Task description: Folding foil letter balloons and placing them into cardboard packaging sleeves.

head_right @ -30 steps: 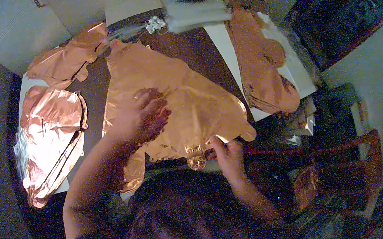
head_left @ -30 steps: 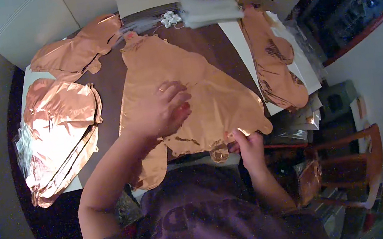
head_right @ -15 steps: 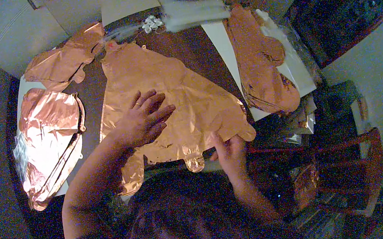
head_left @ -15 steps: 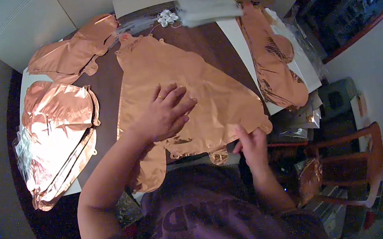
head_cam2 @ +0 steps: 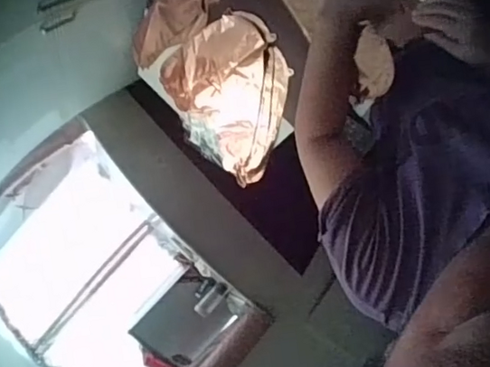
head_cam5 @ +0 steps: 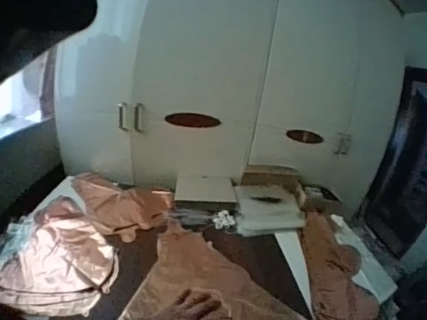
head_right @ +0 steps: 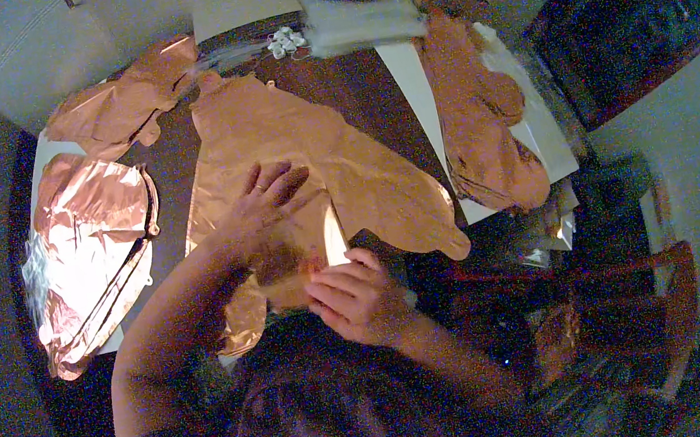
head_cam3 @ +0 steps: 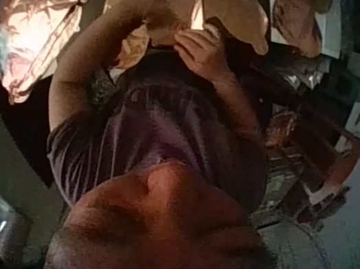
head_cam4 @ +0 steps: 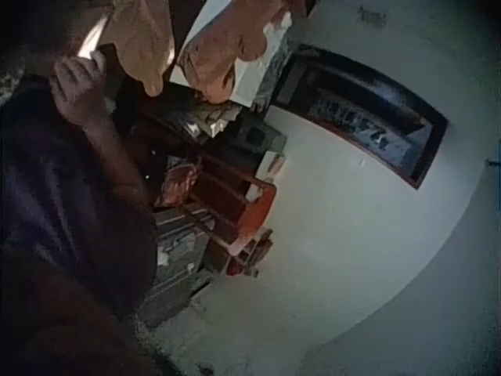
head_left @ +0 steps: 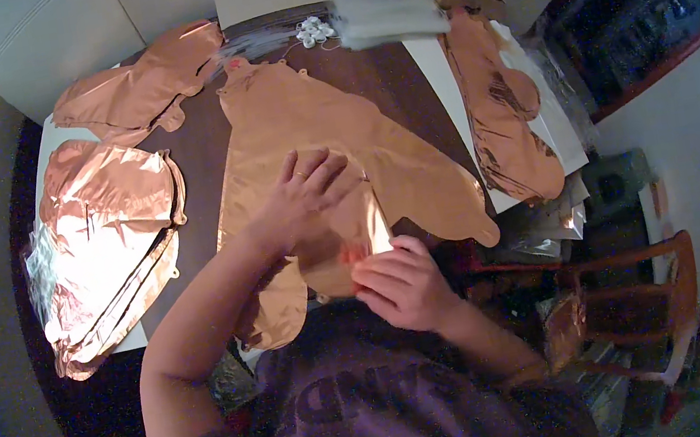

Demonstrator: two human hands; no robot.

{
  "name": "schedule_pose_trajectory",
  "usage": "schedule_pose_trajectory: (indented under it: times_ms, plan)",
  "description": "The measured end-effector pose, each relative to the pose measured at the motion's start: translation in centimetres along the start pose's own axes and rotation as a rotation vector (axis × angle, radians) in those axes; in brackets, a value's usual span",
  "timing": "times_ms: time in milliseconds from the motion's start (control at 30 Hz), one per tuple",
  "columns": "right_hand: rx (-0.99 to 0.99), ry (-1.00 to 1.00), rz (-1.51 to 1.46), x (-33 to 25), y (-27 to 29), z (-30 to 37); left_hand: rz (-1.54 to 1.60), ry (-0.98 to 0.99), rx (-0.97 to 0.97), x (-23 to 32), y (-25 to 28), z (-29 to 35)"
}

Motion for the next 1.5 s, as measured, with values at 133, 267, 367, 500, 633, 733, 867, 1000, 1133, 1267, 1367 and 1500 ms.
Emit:
schedule_pose_trajectory:
  times_ms: [133,267,367,500,633,733,867,1000,1133,1267,1367,1500]
  plan:
    - [0.11,-0.13,-0.217,4.2,2.6,2.0,0.084,0.025,-0.046,0.6,0.9,0.0]
    - [-0.027,-0.114,0.126,8.1,2.1,1.7,0.116,0.028,-0.052,0.8,1.3,0.0]
    - [-0.168,-0.079,0.184,8.1,1.5,1.0,0.168,0.031,-0.008,0.6,0.8,0.1]
    - [-0.227,-0.076,0.249,7.3,1.6,-0.1,0.132,0.048,-0.033,0.6,1.0,-0.1]
    - [-0.248,-0.086,0.214,7.1,1.2,0.0,0.113,0.044,-0.088,0.5,1.3,-0.3]
    - [-0.291,-0.073,0.226,6.9,1.0,-0.2,0.114,0.037,-0.095,0.4,1.1,-0.2]
    - [-0.321,-0.079,0.24,7.0,0.8,0.0,0.139,0.026,-0.08,0.3,1.0,-0.2]
    - [-0.347,-0.085,0.24,7.1,0.6,0.2,0.128,0.024,-0.113,0.3,1.6,-0.2]
    - [-0.362,-0.115,0.22,6.9,0.7,-0.1,0.287,0.083,-0.19,-0.2,1.4,-0.6]
    - [-0.397,-0.147,0.226,7.2,0.6,0.0,0.68,0.139,-0.078,-1.1,3.5,-1.2]
    - [-0.427,-0.171,0.235,7.2,0.5,-0.1,0.456,0.036,-0.092,1.9,4.3,-1.4]
    - [-0.425,-0.153,0.259,7.0,0.8,-0.4,0.302,0.016,-0.102,3.8,1.8,-0.5]
Point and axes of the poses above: each hand's wrist, its own z-axis away from the middle knuckle, its own y-axis out of the back of the hand, x = y × z, the point moved 1 cm from there along -z, towards the middle knuckle, and after that the axes turned 15 degrees about y, right-handed, at the moved point
